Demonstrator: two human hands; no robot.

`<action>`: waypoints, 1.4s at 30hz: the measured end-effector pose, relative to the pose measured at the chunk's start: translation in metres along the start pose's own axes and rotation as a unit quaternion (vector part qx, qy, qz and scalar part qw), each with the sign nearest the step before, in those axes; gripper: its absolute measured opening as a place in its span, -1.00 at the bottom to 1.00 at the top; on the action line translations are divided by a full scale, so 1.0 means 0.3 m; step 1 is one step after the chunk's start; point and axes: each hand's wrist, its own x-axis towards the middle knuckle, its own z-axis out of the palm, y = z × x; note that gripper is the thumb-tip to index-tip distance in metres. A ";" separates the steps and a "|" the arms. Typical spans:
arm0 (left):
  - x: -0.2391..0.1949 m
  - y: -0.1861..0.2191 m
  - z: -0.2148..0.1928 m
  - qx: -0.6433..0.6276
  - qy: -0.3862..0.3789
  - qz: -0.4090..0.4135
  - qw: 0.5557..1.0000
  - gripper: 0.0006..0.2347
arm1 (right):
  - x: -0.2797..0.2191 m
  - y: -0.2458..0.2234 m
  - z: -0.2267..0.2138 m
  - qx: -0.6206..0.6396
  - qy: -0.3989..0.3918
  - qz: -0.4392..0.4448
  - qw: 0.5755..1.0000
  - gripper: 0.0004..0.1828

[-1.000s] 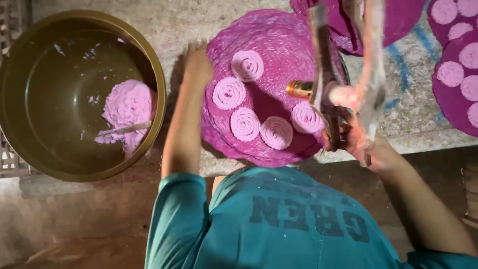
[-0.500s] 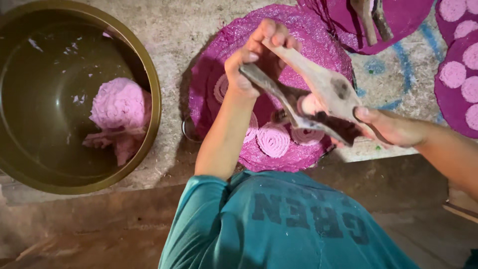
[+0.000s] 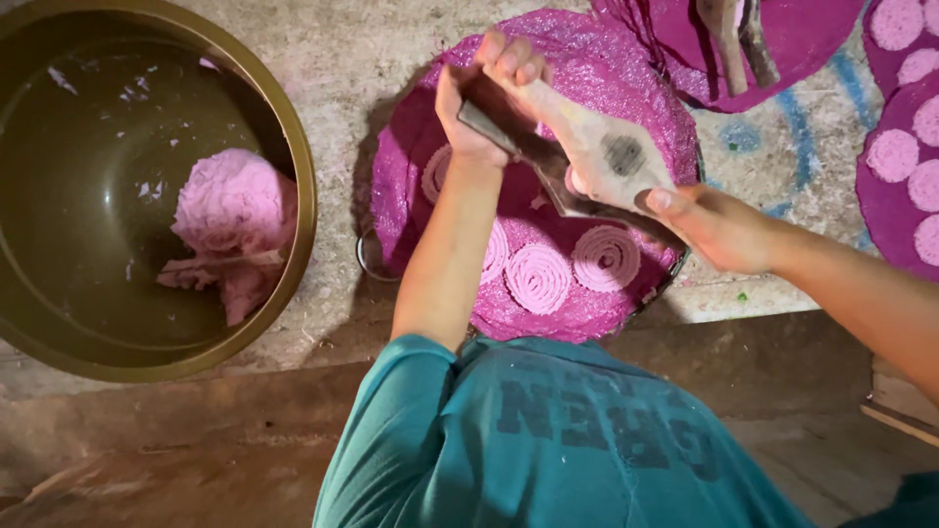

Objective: The person scoops pink dough from a bowl and uses a manual press to extrude spiral-shaped portions onto a pink tray. The process is repeated multiple times, filling the tray with uniform spirals.

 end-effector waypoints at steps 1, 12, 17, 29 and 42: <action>0.005 0.011 0.020 0.023 0.002 -0.004 1.000 -0.76 | -0.001 -0.010 0.003 0.027 0.000 -0.052 0.998 -0.29; 0.013 -0.044 0.157 0.061 -0.015 0.025 0.998 -0.76 | -0.130 -0.029 -0.051 -0.028 -0.019 -0.045 0.998 -0.16; 0.082 0.024 0.144 0.059 -0.029 0.000 0.998 -0.76 | -0.052 -0.052 -0.017 0.008 0.034 -0.082 0.996 -0.19; 0.052 -0.063 0.157 0.074 0.001 0.047 0.996 -0.70 | -0.131 -0.030 -0.077 0.035 -0.009 -0.153 0.988 -0.14; -0.028 0.066 0.214 0.116 0.025 0.044 0.992 -0.71 | -0.081 -0.077 0.061 0.065 -0.024 -0.084 0.994 -0.23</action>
